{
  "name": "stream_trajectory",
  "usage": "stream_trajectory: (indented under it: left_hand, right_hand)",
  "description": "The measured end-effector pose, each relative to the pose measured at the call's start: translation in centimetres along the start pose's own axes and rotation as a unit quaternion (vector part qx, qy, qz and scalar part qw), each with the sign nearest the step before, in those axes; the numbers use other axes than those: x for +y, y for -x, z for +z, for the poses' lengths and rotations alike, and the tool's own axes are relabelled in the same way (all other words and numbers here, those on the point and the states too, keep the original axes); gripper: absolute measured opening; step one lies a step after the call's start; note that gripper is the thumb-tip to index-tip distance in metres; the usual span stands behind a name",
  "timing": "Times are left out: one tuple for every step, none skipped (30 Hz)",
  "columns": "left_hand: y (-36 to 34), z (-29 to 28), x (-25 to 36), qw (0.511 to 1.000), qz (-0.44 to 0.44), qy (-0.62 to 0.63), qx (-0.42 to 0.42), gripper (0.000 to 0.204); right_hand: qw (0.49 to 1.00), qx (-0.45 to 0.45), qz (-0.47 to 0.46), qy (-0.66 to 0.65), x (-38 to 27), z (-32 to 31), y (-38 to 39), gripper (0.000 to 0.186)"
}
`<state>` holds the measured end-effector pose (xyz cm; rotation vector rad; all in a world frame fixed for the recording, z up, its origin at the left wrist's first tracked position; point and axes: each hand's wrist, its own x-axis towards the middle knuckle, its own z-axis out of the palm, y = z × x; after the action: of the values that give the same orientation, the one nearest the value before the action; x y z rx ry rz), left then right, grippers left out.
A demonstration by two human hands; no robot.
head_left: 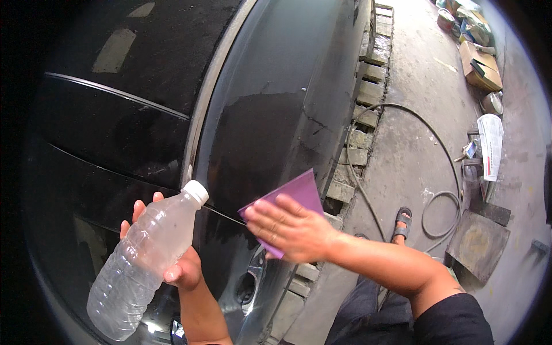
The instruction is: The person sands a patch of yellow filler on a black car door using purple sandpaper while pouring water from a plastic bottle to lubricate the surface.
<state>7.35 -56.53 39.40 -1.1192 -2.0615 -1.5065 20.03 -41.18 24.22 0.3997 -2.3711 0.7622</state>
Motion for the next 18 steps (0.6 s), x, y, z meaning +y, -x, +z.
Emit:
stream_trajectory:
  left_hand:
    - [0.0, 0.1, -0.1, 1.000, 0.000, 0.002, -0.005, 0.113]
    - [-0.2, -0.4, 0.3, 1.000, 0.001, -0.008, -0.017, 0.114]
    - [-0.3, -0.6, 0.4, 1.000, -0.003, -0.011, -0.025, 0.114]
    - [-0.4, -0.2, 0.5, 1.000, -0.005, -0.006, -0.029, 0.114]
    - [-0.4, 0.3, 0.4, 0.999, -0.006, 0.002, -0.032, 0.115]
    - [-0.5, 0.1, 0.5, 0.999, -0.008, 0.001, -0.036, 0.115]
    - [-0.1, 0.0, 0.2, 0.999, -0.015, 0.005, -0.033, 0.116]
    - [0.1, 0.1, 0.0, 0.999, -0.020, 0.010, -0.030, 0.116]
    - [0.0, 0.3, 0.0, 0.999, -0.020, 0.010, -0.030, 0.116]
    - [0.0, 0.4, 0.0, 0.999, -0.021, 0.009, -0.031, 0.116]
    - [-0.3, 0.2, 0.3, 0.999, -0.017, 0.004, -0.032, 0.116]
    - [-0.6, 0.0, 0.6, 0.999, -0.012, -0.004, -0.034, 0.116]
    - [-0.6, -0.2, 0.7, 0.999, -0.011, -0.010, -0.038, 0.116]
    - [-0.7, -0.2, 0.8, 0.999, -0.010, -0.014, -0.040, 0.116]
    - [-0.4, 0.0, 0.8, 0.999, -0.011, -0.013, -0.042, 0.116]
    - [-0.6, 0.7, 0.9, 0.999, -0.011, -0.009, -0.042, 0.116]
    - [-0.5, 1.3, 1.0, 0.999, -0.010, -0.005, -0.041, 0.116]
    - [-0.7, 1.3, 0.7, 0.999, -0.005, -0.004, -0.041, 0.117]
  right_hand:
    - [0.998, -0.008, 0.043, -0.040, 1.9, -0.8, 0.2, 0.072]
    - [0.995, 0.007, 0.096, -0.007, 3.6, -2.4, -1.6, 0.073]
    - [0.988, 0.018, 0.149, 0.028, 5.5, -4.2, -3.4, 0.074]
    - [0.983, 0.048, 0.164, 0.062, 7.7, -5.3, -4.9, 0.075]
    - [0.976, 0.078, 0.182, 0.096, 8.7, -5.6, -6.3, 0.076]
    - [0.978, 0.101, 0.173, 0.063, 8.2, -4.7, -7.0, 0.074]
    - [0.985, 0.064, 0.159, 0.027, 6.5, -4.0, -6.6, 0.074]
    - [0.991, 0.048, 0.124, 0.000, 3.8, -2.6, -5.2, 0.073]
    - [0.995, 0.035, 0.086, -0.022, 1.3, -1.2, -3.7, 0.072]
    - [0.996, 0.037, 0.077, -0.016, -0.7, -0.3, -1.7, 0.071]
    - [0.997, 0.044, 0.063, -0.013, -1.8, 0.0, -0.4, 0.070]
    - [0.997, 0.039, 0.056, -0.046, -1.6, -0.1, -0.2, 0.068]
    - [0.998, 0.052, 0.023, -0.015, 0.1, -0.7, -0.9, 0.070]
    - [0.995, 0.060, 0.080, -0.010, 2.3, -1.2, -1.6, 0.070]
    - [0.989, 0.063, 0.136, -0.004, 4.7, -3.1, -2.8, 0.070]
    - [0.982, 0.090, 0.156, 0.049, 7.5, -4.5, -3.9, 0.070]
    - [0.972, 0.117, 0.174, 0.103, 9.1, -5.3, -4.5, 0.069]
    - [0.971, 0.130, 0.182, 0.087, 8.9, -4.6, -4.7, 0.068]
